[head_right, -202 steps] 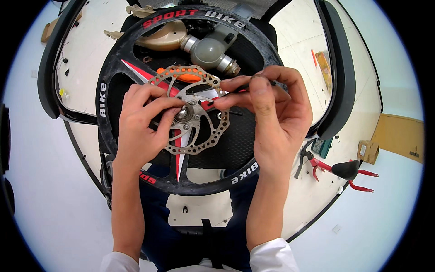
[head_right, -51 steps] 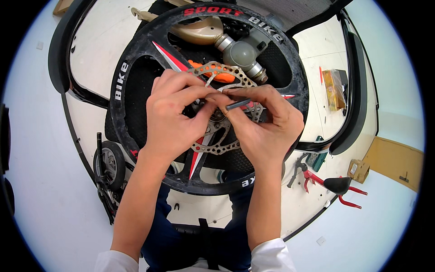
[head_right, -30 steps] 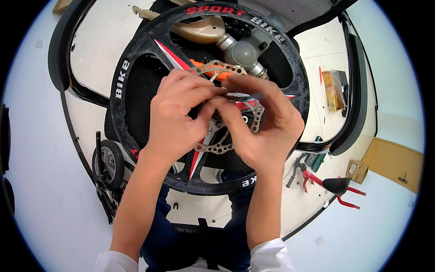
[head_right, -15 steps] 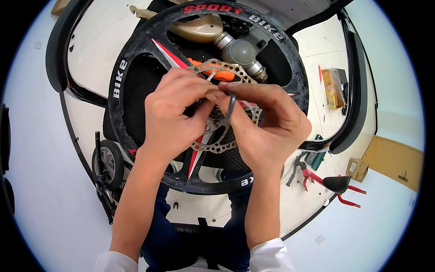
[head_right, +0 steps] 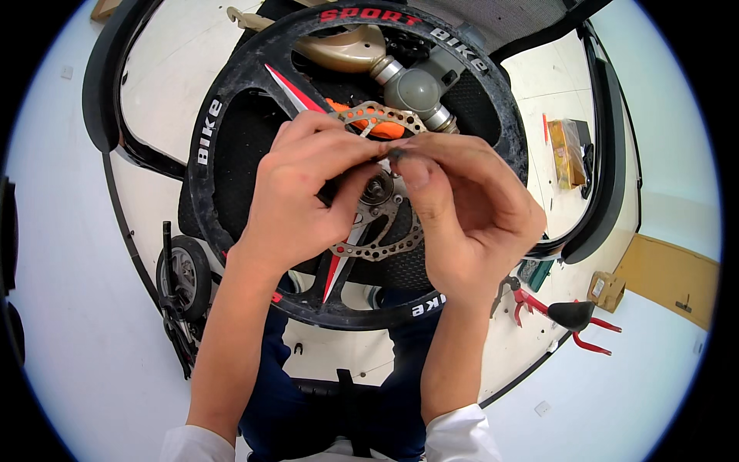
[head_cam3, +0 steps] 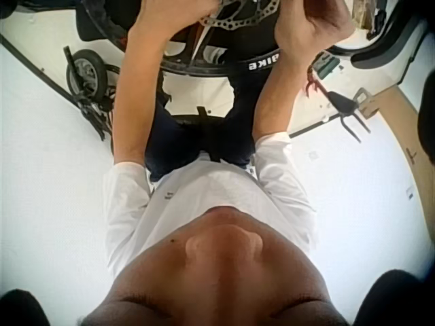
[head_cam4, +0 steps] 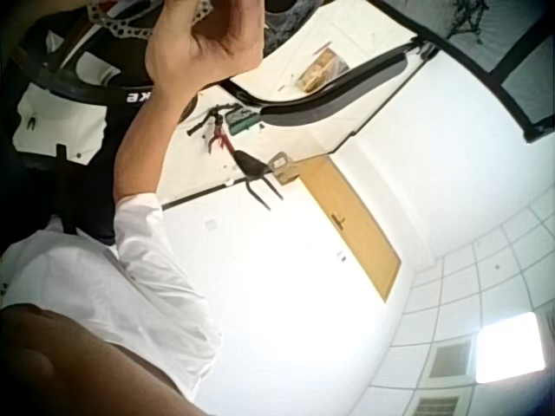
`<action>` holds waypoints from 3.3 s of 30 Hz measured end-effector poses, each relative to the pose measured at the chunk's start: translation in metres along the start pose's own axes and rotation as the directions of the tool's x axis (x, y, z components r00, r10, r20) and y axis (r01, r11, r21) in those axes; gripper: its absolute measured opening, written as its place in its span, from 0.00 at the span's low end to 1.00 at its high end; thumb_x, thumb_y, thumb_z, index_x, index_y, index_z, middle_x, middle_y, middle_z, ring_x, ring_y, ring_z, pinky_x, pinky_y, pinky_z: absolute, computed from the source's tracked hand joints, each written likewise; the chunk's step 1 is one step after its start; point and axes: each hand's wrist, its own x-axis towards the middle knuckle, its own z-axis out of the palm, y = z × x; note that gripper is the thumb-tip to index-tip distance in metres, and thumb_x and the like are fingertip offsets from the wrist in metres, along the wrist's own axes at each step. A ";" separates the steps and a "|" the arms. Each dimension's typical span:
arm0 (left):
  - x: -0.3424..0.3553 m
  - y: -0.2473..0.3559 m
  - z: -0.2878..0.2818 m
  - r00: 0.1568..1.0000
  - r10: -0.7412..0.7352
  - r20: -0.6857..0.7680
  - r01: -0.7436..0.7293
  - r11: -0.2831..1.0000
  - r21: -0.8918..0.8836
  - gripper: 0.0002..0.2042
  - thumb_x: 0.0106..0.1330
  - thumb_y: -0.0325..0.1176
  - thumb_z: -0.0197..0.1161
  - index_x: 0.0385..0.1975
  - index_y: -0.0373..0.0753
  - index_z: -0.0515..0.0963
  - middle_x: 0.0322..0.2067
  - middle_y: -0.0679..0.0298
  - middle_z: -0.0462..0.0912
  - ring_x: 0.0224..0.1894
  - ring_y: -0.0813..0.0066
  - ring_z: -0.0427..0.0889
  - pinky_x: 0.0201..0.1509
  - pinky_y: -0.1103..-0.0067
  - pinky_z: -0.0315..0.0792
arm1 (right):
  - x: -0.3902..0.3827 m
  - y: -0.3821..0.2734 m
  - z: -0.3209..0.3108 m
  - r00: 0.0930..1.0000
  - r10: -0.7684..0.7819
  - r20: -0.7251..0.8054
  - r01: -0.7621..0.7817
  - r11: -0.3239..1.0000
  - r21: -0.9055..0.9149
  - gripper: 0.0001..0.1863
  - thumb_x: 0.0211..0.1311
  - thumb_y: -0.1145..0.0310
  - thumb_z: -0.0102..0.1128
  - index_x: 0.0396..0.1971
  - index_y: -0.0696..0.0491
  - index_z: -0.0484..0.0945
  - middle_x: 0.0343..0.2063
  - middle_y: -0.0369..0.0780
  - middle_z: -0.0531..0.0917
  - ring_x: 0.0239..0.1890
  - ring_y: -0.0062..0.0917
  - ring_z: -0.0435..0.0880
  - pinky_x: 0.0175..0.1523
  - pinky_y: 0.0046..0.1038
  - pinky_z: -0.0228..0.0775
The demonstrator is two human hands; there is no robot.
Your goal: The person uses a hex key to adjust and tighten components on a bicycle disc brake rotor and caliper. They manipulate small parts and tools on a chair surface, then place the rotor onto a bicycle wheel.
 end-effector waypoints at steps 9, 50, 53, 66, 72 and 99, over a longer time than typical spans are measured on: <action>-0.001 0.002 0.012 0.986 -0.039 -0.162 0.022 0.994 -0.105 0.10 0.49 0.19 0.71 0.32 0.36 0.85 0.31 0.60 0.86 0.32 0.63 0.85 0.39 0.75 0.79 | 0.000 -0.007 0.015 0.955 -0.290 -0.054 0.246 0.884 -0.398 0.13 0.54 0.85 0.67 0.20 0.60 0.69 0.32 0.49 0.86 0.34 0.29 0.87 0.40 0.23 0.78; 0.006 0.018 0.009 0.996 0.013 0.091 0.006 0.978 -0.208 0.13 0.48 0.20 0.71 0.35 0.40 0.88 0.31 0.66 0.88 0.36 0.66 0.80 0.43 0.74 0.77 | 0.002 -0.023 -0.023 0.999 0.030 -0.024 -0.032 0.991 -0.129 0.17 0.56 0.87 0.66 0.46 0.67 0.74 0.36 0.48 0.86 0.38 0.29 0.88 0.47 0.28 0.82; 0.003 0.014 0.010 0.992 -0.026 0.127 0.053 0.975 -0.216 0.09 0.52 0.22 0.68 0.34 0.37 0.86 0.33 0.65 0.87 0.38 0.64 0.78 0.51 0.70 0.74 | 0.001 -0.018 -0.026 0.997 0.072 -0.041 -0.074 0.996 -0.049 0.16 0.55 0.88 0.66 0.43 0.66 0.74 0.34 0.47 0.86 0.38 0.28 0.89 0.47 0.26 0.82; 0.003 0.017 0.009 0.988 -0.013 0.154 0.040 0.985 -0.170 0.11 0.49 0.23 0.71 0.34 0.37 0.87 0.32 0.65 0.87 0.38 0.65 0.79 0.51 0.70 0.74 | -0.003 -0.016 -0.033 0.995 0.094 0.036 -0.093 0.995 -0.026 0.13 0.51 0.88 0.69 0.37 0.66 0.78 0.33 0.46 0.86 0.39 0.29 0.89 0.46 0.26 0.83; -0.001 0.014 0.017 0.996 0.034 0.087 -0.018 0.983 -0.184 0.10 0.45 0.23 0.72 0.30 0.38 0.86 0.28 0.66 0.85 0.39 0.67 0.80 0.47 0.70 0.73 | -0.005 -0.014 -0.037 0.991 0.020 0.136 0.005 0.984 -0.175 0.11 0.46 0.88 0.70 0.34 0.65 0.85 0.35 0.47 0.87 0.37 0.29 0.88 0.45 0.27 0.81; -0.001 0.011 0.011 0.988 0.063 0.141 -0.066 0.998 0.015 0.12 0.43 0.24 0.72 0.30 0.42 0.85 0.30 0.69 0.85 0.44 0.68 0.80 0.52 0.71 0.63 | -0.019 -0.006 -0.035 0.983 0.169 0.073 -0.152 0.970 -0.188 0.12 0.46 0.82 0.74 0.34 0.63 0.86 0.31 0.44 0.89 0.32 0.24 0.88 0.40 0.22 0.79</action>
